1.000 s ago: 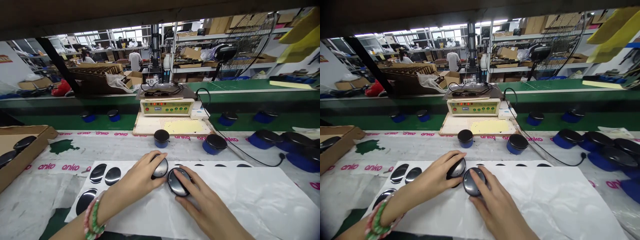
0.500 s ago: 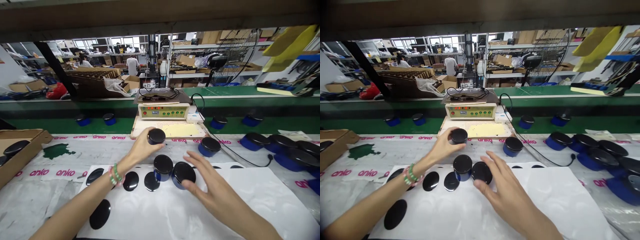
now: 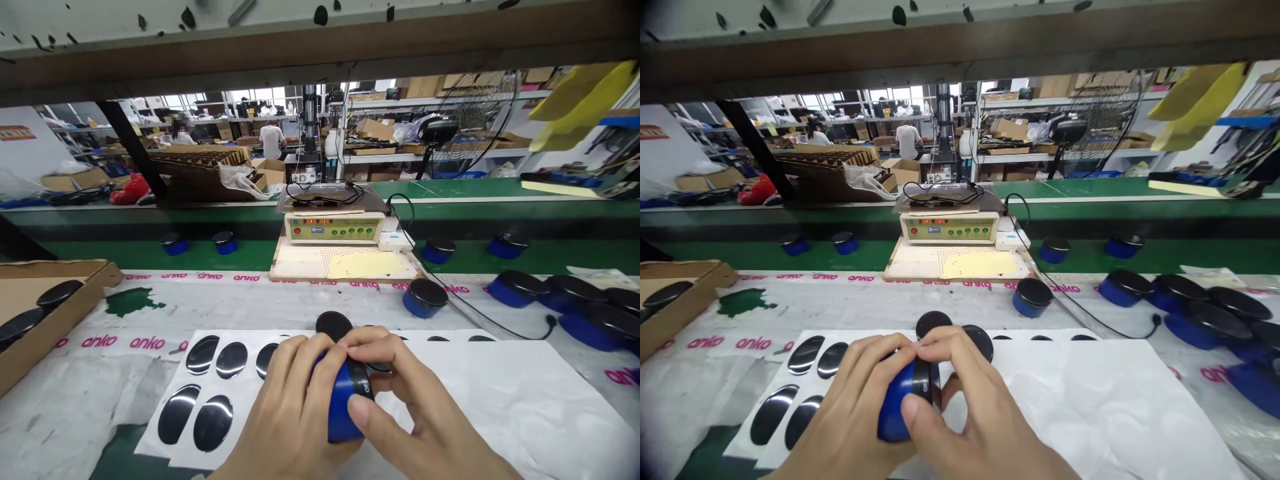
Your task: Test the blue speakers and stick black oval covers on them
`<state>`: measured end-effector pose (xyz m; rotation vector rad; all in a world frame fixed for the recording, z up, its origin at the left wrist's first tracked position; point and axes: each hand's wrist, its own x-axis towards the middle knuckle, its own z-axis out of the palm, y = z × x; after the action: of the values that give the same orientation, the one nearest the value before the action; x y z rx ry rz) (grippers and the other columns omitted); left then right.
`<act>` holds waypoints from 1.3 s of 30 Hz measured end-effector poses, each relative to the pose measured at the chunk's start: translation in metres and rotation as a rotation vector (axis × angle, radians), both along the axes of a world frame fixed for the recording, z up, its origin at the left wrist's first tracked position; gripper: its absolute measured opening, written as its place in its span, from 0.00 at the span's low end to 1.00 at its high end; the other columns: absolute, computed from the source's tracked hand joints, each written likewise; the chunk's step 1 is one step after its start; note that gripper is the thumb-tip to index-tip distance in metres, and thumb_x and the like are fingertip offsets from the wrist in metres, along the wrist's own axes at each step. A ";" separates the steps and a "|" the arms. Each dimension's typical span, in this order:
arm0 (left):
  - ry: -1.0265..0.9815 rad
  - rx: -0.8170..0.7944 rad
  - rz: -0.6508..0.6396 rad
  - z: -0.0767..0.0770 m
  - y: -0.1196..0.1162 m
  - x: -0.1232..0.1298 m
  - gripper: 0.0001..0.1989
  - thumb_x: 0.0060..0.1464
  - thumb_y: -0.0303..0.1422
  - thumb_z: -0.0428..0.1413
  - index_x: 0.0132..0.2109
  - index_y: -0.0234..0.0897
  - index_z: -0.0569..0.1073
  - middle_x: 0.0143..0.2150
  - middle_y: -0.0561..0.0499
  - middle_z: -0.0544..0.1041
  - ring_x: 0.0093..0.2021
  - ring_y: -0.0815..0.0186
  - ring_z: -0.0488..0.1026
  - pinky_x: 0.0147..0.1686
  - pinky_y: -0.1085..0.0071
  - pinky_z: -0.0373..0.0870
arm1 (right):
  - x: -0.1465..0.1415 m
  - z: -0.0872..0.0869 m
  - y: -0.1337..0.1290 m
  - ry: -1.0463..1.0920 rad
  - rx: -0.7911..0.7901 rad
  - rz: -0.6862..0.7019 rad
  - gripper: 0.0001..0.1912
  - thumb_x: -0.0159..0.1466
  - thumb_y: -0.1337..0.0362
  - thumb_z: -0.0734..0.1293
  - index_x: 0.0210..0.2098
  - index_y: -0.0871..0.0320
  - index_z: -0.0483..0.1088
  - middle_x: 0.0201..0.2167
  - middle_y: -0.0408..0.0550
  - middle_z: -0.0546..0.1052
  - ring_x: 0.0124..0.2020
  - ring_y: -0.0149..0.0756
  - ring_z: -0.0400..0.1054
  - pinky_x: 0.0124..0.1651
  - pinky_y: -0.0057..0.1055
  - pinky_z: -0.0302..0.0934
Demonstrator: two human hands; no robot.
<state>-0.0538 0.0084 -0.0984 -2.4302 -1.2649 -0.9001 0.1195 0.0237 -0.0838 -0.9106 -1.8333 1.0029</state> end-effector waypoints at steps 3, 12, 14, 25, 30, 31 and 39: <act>-0.029 0.022 -0.018 -0.004 0.002 0.001 0.27 0.47 0.31 0.60 0.55 0.31 0.63 0.48 0.42 0.74 0.48 0.54 0.70 0.47 0.60 0.72 | -0.001 -0.004 -0.004 0.033 -0.075 -0.030 0.07 0.65 0.61 0.63 0.43 0.51 0.66 0.47 0.50 0.71 0.47 0.38 0.70 0.41 0.30 0.70; -0.538 -0.230 0.255 -0.023 -0.013 -0.018 0.30 0.44 0.39 0.64 0.53 0.42 0.63 0.51 0.44 0.72 0.50 0.54 0.72 0.48 0.56 0.74 | 0.006 -0.027 0.018 -0.519 0.393 -0.128 0.29 0.66 0.47 0.61 0.62 0.48 0.55 0.61 0.56 0.64 0.58 0.53 0.61 0.52 0.50 0.65; -0.826 -0.430 0.459 -0.025 -0.019 -0.029 0.30 0.42 0.41 0.64 0.52 0.44 0.63 0.53 0.44 0.71 0.52 0.51 0.72 0.50 0.50 0.72 | 0.006 -0.037 0.033 -0.800 0.538 -0.185 0.35 0.64 0.45 0.63 0.65 0.52 0.53 0.63 0.61 0.62 0.56 0.62 0.62 0.46 0.57 0.66; -1.125 -0.756 0.531 -0.058 -0.033 -0.039 0.32 0.41 0.43 0.63 0.53 0.42 0.65 0.55 0.44 0.74 0.56 0.50 0.70 0.57 0.48 0.63 | -0.040 -0.033 0.117 -0.946 0.721 0.139 0.25 0.69 0.55 0.60 0.63 0.56 0.57 0.60 0.58 0.65 0.51 0.52 0.65 0.49 0.47 0.61; -0.989 -0.758 0.525 -0.061 -0.030 -0.034 0.32 0.44 0.45 0.61 0.55 0.42 0.65 0.56 0.42 0.72 0.57 0.48 0.69 0.55 0.51 0.64 | -0.046 -0.038 0.105 -0.811 0.748 0.236 0.16 0.66 0.70 0.59 0.52 0.59 0.65 0.55 0.57 0.68 0.51 0.51 0.61 0.50 0.48 0.55; -0.984 -0.744 0.531 -0.063 -0.029 -0.035 0.32 0.45 0.47 0.61 0.55 0.42 0.64 0.57 0.42 0.72 0.57 0.48 0.69 0.54 0.52 0.65 | -0.044 -0.042 0.097 -0.782 0.736 0.270 0.14 0.63 0.74 0.58 0.46 0.60 0.67 0.51 0.56 0.71 0.47 0.47 0.61 0.48 0.44 0.56; -0.869 -0.715 0.635 -0.069 -0.028 -0.039 0.32 0.50 0.50 0.55 0.57 0.40 0.60 0.47 0.42 0.78 0.44 0.50 0.77 0.41 0.58 0.70 | -0.053 -0.069 0.084 -0.731 0.681 0.548 0.17 0.46 0.78 0.63 0.34 0.57 0.63 0.33 0.44 0.70 0.36 0.36 0.57 0.39 0.33 0.55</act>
<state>-0.0932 -0.0198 -0.1670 -1.7322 -2.8487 -1.5293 0.0665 0.1073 -0.1527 -0.3505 -2.8854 0.2455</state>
